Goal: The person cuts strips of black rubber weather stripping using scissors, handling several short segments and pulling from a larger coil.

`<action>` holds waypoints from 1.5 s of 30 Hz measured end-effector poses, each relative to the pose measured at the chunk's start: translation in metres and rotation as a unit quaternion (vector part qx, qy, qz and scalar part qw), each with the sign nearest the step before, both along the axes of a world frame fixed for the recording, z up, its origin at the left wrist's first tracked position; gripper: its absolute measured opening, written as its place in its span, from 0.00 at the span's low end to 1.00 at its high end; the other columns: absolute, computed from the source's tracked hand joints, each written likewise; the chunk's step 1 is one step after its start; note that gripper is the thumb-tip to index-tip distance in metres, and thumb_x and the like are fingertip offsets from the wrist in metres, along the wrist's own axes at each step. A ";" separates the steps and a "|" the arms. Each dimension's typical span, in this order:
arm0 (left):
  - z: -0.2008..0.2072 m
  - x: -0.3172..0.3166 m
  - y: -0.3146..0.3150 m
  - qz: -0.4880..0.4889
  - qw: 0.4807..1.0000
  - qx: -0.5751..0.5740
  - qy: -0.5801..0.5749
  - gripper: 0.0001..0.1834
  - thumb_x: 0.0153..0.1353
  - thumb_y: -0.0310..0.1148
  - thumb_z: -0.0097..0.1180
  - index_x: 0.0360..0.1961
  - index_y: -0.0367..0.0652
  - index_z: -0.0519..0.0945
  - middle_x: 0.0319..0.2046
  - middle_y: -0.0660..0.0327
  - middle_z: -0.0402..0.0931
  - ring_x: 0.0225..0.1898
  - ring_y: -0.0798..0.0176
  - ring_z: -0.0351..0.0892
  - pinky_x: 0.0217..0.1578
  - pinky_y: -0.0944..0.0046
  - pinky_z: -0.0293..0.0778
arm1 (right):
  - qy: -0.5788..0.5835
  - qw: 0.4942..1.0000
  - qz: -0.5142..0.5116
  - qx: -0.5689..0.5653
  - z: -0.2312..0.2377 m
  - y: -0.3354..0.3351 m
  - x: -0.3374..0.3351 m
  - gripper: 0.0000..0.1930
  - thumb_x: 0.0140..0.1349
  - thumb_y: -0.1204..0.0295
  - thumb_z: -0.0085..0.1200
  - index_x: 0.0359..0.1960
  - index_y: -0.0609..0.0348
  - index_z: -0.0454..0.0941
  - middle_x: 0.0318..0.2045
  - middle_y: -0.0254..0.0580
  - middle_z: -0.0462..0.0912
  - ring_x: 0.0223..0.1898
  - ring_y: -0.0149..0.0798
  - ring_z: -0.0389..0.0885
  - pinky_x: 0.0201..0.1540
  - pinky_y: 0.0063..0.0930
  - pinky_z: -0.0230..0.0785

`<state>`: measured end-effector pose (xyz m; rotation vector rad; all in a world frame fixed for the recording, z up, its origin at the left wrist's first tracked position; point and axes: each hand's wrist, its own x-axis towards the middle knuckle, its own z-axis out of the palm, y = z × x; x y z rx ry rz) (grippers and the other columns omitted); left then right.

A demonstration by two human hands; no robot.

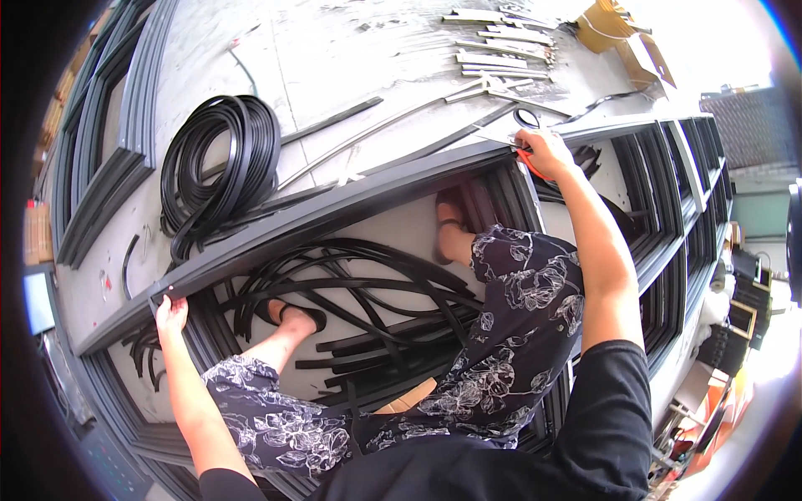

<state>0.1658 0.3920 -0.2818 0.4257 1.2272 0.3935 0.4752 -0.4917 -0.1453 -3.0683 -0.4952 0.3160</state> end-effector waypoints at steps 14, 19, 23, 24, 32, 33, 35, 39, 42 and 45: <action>-0.010 0.008 0.006 0.022 0.998 0.009 0.062 0.13 0.66 0.35 0.48 0.40 0.36 0.76 0.37 0.55 0.80 0.38 0.55 0.79 0.44 0.51 0.75 | -0.025 0.998 -0.058 0.002 -0.008 -0.002 0.002 0.15 0.51 0.62 0.60 0.41 0.47 0.75 0.35 0.38 0.81 0.44 0.49 0.75 0.46 0.43 0.67; -0.008 0.008 0.005 0.024 0.997 0.010 0.068 0.13 0.65 0.36 0.48 0.40 0.37 0.77 0.37 0.55 0.80 0.38 0.56 0.79 0.44 0.51 0.75 | 0.021 0.994 -0.098 0.036 -0.002 0.004 0.001 0.16 0.49 0.61 0.62 0.41 0.44 0.76 0.42 0.40 0.79 0.51 0.51 0.71 0.53 0.46 0.62; -0.008 0.009 0.004 0.030 0.997 0.021 0.071 0.13 0.65 0.36 0.49 0.40 0.37 0.77 0.37 0.55 0.80 0.38 0.56 0.79 0.44 0.51 0.75 | 0.031 0.996 -0.079 0.029 -0.005 0.002 0.002 0.17 0.48 0.61 0.64 0.41 0.45 0.76 0.43 0.41 0.78 0.51 0.52 0.71 0.54 0.46 0.61; -0.008 0.009 0.004 0.031 0.997 0.021 0.071 0.13 0.65 0.36 0.49 0.40 0.37 0.77 0.37 0.55 0.80 0.38 0.56 0.79 0.44 0.51 0.75 | 0.019 0.997 -0.071 0.018 -0.005 0.003 0.001 0.17 0.49 0.61 0.62 0.41 0.45 0.76 0.44 0.41 0.78 0.51 0.52 0.72 0.54 0.45 0.61; -0.010 0.007 0.006 0.014 0.998 0.019 0.066 0.13 0.67 0.35 0.46 0.41 0.36 0.75 0.37 0.56 0.78 0.39 0.56 0.77 0.45 0.51 0.74 | -0.016 0.997 -0.058 -0.055 -0.005 0.015 -0.001 0.11 0.55 0.65 0.54 0.41 0.44 0.77 0.40 0.38 0.81 0.49 0.45 0.75 0.52 0.44 0.62; -0.011 0.006 0.007 0.015 0.998 0.019 0.066 0.13 0.67 0.35 0.46 0.41 0.36 0.75 0.37 0.56 0.78 0.39 0.56 0.77 0.45 0.51 0.74 | -0.016 0.996 -0.065 -0.054 -0.004 0.016 -0.001 0.11 0.54 0.67 0.53 0.40 0.44 0.77 0.39 0.38 0.81 0.48 0.45 0.76 0.52 0.43 0.61; -0.012 0.003 0.008 0.014 0.998 0.016 0.055 0.12 0.66 0.35 0.47 0.41 0.37 0.75 0.37 0.56 0.78 0.39 0.56 0.77 0.46 0.51 0.74 | -0.016 0.996 -0.070 -0.052 -0.004 0.018 0.000 0.10 0.54 0.68 0.52 0.39 0.44 0.78 0.38 0.38 0.81 0.47 0.44 0.77 0.53 0.42 0.61; -0.012 -0.003 0.014 0.014 0.998 0.011 0.054 0.11 0.65 0.34 0.49 0.39 0.38 0.77 0.37 0.56 0.79 0.40 0.56 0.78 0.45 0.52 0.74 | 0.000 0.995 -0.081 -0.051 -0.006 0.020 0.001 0.11 0.53 0.70 0.52 0.39 0.44 0.77 0.36 0.38 0.82 0.45 0.43 0.78 0.53 0.42 0.58; -0.015 0.003 0.000 0.014 0.998 0.013 0.064 0.11 0.65 0.35 0.50 0.39 0.38 0.77 0.36 0.56 0.79 0.39 0.57 0.78 0.44 0.52 0.74 | 0.004 0.995 -0.084 -0.054 -0.009 0.015 0.001 0.12 0.53 0.70 0.52 0.40 0.44 0.76 0.35 0.39 0.82 0.44 0.44 0.78 0.53 0.42 0.56; -0.010 0.004 0.003 0.013 0.998 0.011 0.063 0.12 0.66 0.34 0.47 0.41 0.36 0.76 0.38 0.55 0.78 0.39 0.56 0.77 0.46 0.52 0.74 | 0.004 0.995 -0.088 -0.050 -0.010 0.016 0.002 0.11 0.53 0.69 0.52 0.40 0.44 0.76 0.35 0.39 0.82 0.43 0.44 0.79 0.54 0.42 0.55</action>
